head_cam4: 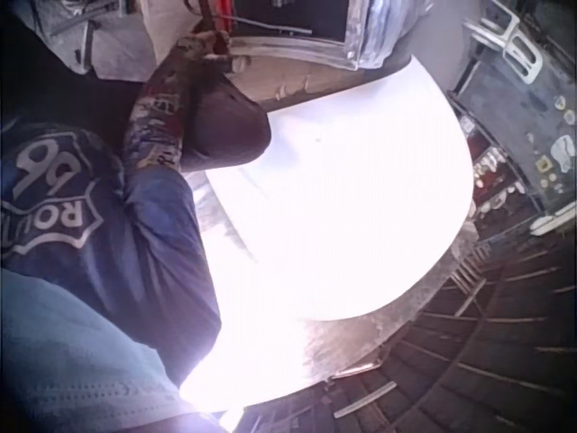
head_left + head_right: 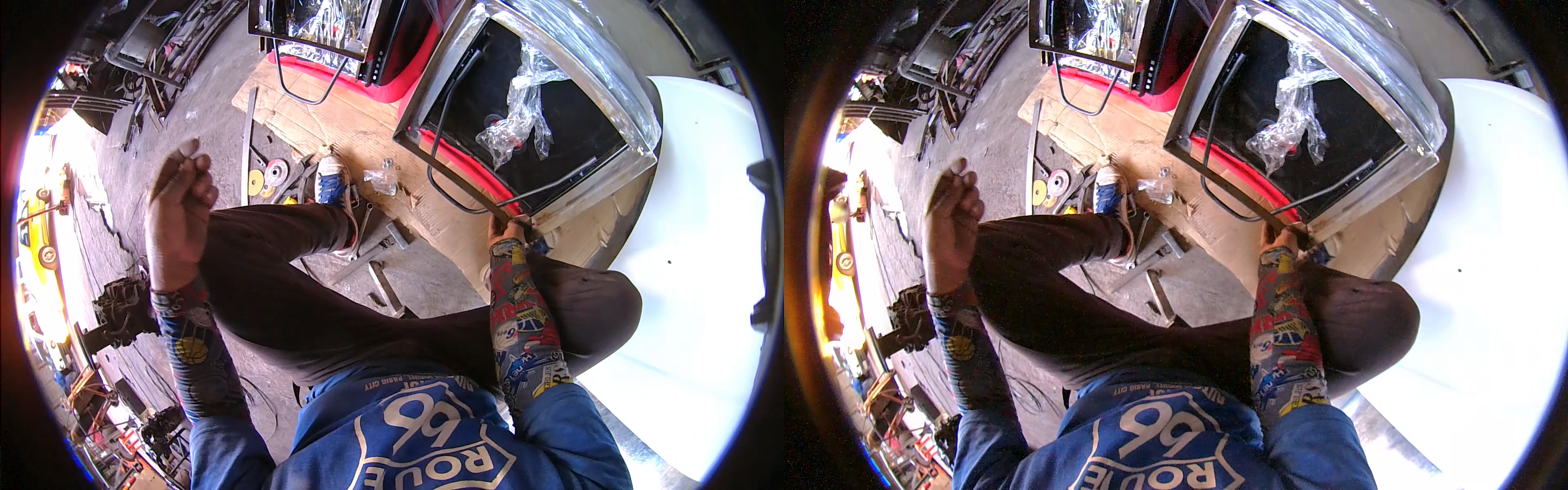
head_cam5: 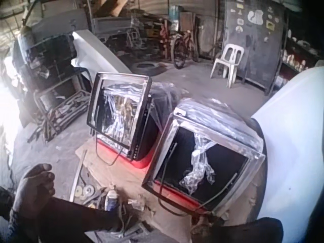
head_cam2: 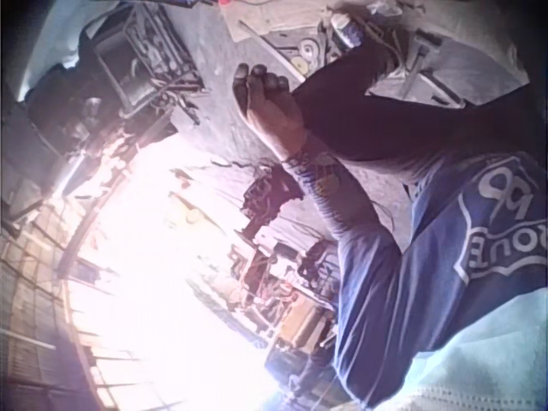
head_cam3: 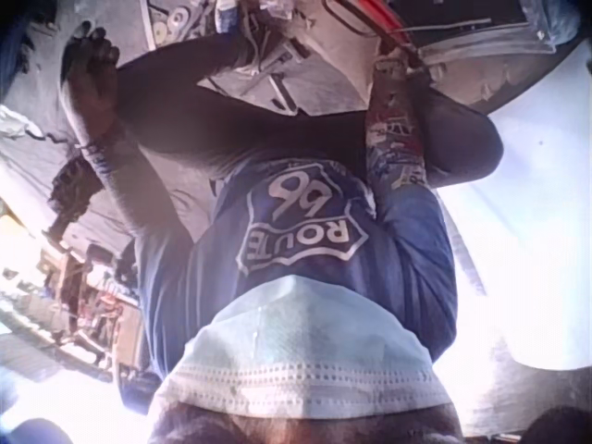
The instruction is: The person assembles a metal frame by attaching a chrome trim piece and securing it with screws. They use a screwdriver to tighten the screws and ensure the trim is properly aligned.
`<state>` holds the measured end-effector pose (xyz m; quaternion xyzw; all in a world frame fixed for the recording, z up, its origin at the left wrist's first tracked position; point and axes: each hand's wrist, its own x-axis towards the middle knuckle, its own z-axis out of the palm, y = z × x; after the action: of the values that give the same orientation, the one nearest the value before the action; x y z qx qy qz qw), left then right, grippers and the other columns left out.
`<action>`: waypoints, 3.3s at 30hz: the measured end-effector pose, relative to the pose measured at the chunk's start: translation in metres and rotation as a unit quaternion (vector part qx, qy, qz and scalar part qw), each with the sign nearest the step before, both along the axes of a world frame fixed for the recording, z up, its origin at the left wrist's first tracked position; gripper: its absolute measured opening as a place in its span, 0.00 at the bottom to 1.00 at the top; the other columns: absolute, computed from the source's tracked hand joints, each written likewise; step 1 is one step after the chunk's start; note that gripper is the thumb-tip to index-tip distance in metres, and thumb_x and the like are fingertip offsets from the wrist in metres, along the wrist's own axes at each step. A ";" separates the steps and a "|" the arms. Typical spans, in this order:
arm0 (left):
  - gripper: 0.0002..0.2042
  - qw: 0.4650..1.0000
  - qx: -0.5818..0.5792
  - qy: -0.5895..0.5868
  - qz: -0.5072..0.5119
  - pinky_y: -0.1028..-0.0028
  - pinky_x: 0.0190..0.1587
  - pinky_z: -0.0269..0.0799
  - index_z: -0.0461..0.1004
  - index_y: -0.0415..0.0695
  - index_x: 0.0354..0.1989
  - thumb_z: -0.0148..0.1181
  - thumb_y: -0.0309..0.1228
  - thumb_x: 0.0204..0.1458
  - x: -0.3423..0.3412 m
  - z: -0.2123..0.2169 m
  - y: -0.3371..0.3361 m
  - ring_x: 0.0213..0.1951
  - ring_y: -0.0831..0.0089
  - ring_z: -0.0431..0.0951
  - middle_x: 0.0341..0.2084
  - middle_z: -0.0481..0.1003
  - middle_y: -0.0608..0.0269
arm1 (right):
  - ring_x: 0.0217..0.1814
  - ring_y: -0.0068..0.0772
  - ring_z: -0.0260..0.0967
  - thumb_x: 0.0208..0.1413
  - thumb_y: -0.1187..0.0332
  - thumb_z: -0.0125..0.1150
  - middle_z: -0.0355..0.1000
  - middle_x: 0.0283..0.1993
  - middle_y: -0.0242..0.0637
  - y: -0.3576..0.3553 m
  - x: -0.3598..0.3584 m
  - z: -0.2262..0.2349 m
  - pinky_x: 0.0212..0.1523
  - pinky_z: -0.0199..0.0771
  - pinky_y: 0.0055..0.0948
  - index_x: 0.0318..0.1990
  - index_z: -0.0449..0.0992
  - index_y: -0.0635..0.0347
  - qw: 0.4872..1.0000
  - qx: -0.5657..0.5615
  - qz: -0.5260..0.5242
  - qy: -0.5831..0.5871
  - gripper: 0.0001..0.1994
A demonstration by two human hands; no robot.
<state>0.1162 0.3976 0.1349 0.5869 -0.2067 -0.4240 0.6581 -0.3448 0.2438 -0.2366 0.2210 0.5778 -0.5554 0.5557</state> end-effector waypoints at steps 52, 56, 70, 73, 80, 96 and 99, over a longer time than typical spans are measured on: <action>0.07 0.965 0.077 -0.062 -0.245 0.71 0.39 0.74 0.80 0.38 0.38 0.61 0.23 0.51 -0.075 -0.416 -0.233 0.32 0.72 0.79 0.28 0.81 0.58 | 0.57 0.48 0.70 0.65 0.64 0.52 0.74 0.54 0.51 -0.097 0.211 0.021 0.59 0.65 0.37 0.57 0.72 0.65 0.527 -0.207 0.683 0.460 0.18; 0.08 0.942 0.057 -0.118 -0.310 0.71 0.41 0.75 0.82 0.41 0.36 0.59 0.23 0.50 -0.064 -0.407 -0.242 0.35 0.73 0.80 0.30 0.82 0.57 | 0.50 0.31 0.71 0.68 0.65 0.50 0.76 0.50 0.41 -0.100 0.201 0.012 0.55 0.68 0.30 0.56 0.73 0.67 0.524 -0.228 0.693 0.440 0.17; 0.08 0.960 0.045 0.176 -0.212 0.78 0.42 0.73 0.80 0.39 0.42 0.56 0.20 0.57 -0.088 -0.412 -0.229 0.37 0.81 0.77 0.36 0.81 0.67 | 0.63 0.47 0.65 0.66 0.62 0.52 0.70 0.61 0.49 -0.099 0.197 0.005 0.65 0.59 0.38 0.61 0.69 0.65 0.580 -0.257 0.680 0.369 0.21; 0.10 0.938 0.074 0.282 -0.187 0.77 0.44 0.75 0.79 0.38 0.45 0.55 0.19 0.58 -0.100 -0.415 -0.226 0.39 0.78 0.78 0.39 0.81 0.65 | 0.63 0.51 0.66 0.65 0.63 0.53 0.70 0.60 0.51 -0.101 0.202 0.015 0.64 0.60 0.39 0.60 0.70 0.65 0.551 -0.223 0.697 0.402 0.20; 0.14 0.897 0.033 0.414 -0.150 0.71 0.52 0.76 0.77 0.37 0.51 0.52 0.18 0.58 -0.114 -0.424 -0.220 0.46 0.70 0.80 0.46 0.80 0.57 | 0.63 0.54 0.67 0.64 0.63 0.53 0.69 0.61 0.55 -0.098 0.215 0.027 0.62 0.63 0.43 0.60 0.69 0.65 0.530 -0.223 0.669 0.470 0.20; 0.14 0.878 0.047 0.426 -0.214 0.74 0.39 0.77 0.76 0.41 0.54 0.55 0.29 0.61 -0.117 -0.438 -0.217 0.37 0.74 0.81 0.41 0.81 0.62 | 0.59 0.49 0.69 0.65 0.65 0.52 0.73 0.56 0.52 -0.093 0.218 0.023 0.61 0.64 0.38 0.58 0.70 0.67 0.576 -0.231 0.654 0.432 0.18; 0.13 0.887 0.037 0.410 -0.209 0.75 0.32 0.76 0.76 0.42 0.52 0.56 0.31 0.61 -0.118 -0.430 -0.215 0.32 0.77 0.80 0.37 0.81 0.65 | 0.58 0.49 0.69 0.65 0.65 0.52 0.73 0.55 0.52 -0.094 0.218 0.021 0.60 0.64 0.38 0.57 0.71 0.67 0.579 -0.218 0.665 0.419 0.18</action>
<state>-0.0016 0.1826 -0.2955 0.3281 -0.0206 -0.7618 0.5582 -0.1270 0.1494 -0.2153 -0.6099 0.5929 -0.1711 0.4972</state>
